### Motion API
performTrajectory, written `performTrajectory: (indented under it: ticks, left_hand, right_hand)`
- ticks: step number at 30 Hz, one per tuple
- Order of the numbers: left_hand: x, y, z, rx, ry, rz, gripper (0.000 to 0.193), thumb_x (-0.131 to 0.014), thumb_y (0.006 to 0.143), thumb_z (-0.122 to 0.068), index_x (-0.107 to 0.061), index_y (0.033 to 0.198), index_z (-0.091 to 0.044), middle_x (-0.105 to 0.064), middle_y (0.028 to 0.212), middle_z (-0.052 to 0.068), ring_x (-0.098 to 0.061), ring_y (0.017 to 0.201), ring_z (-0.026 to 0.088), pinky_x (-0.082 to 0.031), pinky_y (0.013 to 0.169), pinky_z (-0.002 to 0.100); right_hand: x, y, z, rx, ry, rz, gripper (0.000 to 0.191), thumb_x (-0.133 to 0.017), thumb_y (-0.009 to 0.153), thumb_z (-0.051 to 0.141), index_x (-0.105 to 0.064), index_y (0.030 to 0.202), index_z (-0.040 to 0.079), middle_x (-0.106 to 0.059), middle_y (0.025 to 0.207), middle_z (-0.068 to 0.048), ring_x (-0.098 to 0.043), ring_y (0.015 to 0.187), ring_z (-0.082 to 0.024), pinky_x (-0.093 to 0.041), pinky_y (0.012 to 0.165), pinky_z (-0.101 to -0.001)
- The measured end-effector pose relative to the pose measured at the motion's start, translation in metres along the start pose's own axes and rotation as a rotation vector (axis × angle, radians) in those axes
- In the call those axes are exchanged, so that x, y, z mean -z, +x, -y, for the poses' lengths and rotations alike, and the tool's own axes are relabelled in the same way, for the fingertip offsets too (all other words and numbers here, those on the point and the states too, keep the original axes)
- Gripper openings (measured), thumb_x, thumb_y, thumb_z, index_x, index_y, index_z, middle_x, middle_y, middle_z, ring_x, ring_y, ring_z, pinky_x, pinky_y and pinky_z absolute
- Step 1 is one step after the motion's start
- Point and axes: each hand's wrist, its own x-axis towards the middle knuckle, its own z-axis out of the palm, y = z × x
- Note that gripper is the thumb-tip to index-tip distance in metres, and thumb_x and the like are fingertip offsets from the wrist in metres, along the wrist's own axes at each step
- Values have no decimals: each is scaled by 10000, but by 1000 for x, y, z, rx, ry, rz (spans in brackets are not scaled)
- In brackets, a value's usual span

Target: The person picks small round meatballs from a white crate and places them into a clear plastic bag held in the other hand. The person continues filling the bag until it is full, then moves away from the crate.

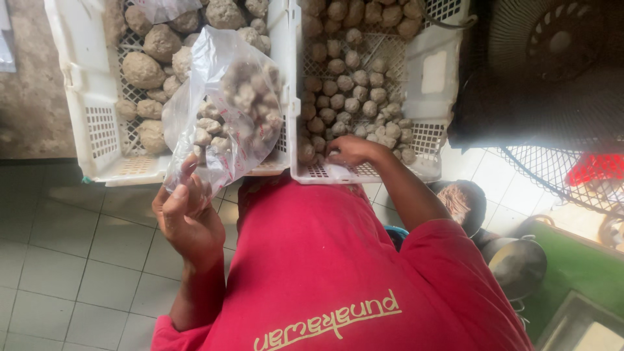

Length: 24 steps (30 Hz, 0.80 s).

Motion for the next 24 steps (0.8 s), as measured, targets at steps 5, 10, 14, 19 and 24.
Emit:
performTrajectory:
  ticks: [5, 10, 14, 19, 24]
  left_hand:
    - [0, -2, 0, 15, -22, 15, 539, -559, 923, -193, -623, 1319, 167, -326, 712, -68, -274, 673, 63, -247, 692, 260]
    - [-8, -7, 7, 18, 23, 31, 522, -563, 926, -174, -610, 1329, 155, -348, 722, -63, -272, 669, 59, -229, 671, 252]
    - [-14, -5, 7, 11, 31, 37, 538, -551, 922, -181, -611, 1342, 150, -341, 737, -66, -276, 676, 59, -233, 669, 250]
    - [-8, -3, -5, -1, 26, -39, 545, -539, 909, -204, -625, 1318, 147, -312, 701, -68, -269, 647, 62, -243, 658, 250]
    - [2, -4, -6, 10, -25, -44, 533, -552, 907, -187, -629, 1311, 152, -312, 702, -62, -265, 650, 68, -245, 678, 263]
  right_hand:
    - [27, -28, 3, -95, 480, 53, 411, -615, 999, 393, -730, 1181, 43, -708, 1041, -174, -638, 785, -224, -492, 660, -362]
    - [53, -56, 73, 753, 1032, 25, 496, -600, 1068, 412, -553, 1369, 20, -654, 1224, -129, -632, 970, -134, -600, 832, -295]
    - [58, -48, 175, 572, 1026, 40, 647, -519, 1025, 465, -426, 1525, 66, -606, 1290, -193, -685, 1112, -204, -656, 903, -344]
    - [77, -48, 188, 629, 756, -291, 602, -521, 1038, 438, -457, 1488, 43, -521, 1432, -195, -695, 1074, -220, -678, 799, -313]
    - [75, -42, 80, 107, 576, -411, 313, -607, 1015, 322, -737, 1154, 74, -763, 942, -117, -653, 704, -169, -531, 578, -287]
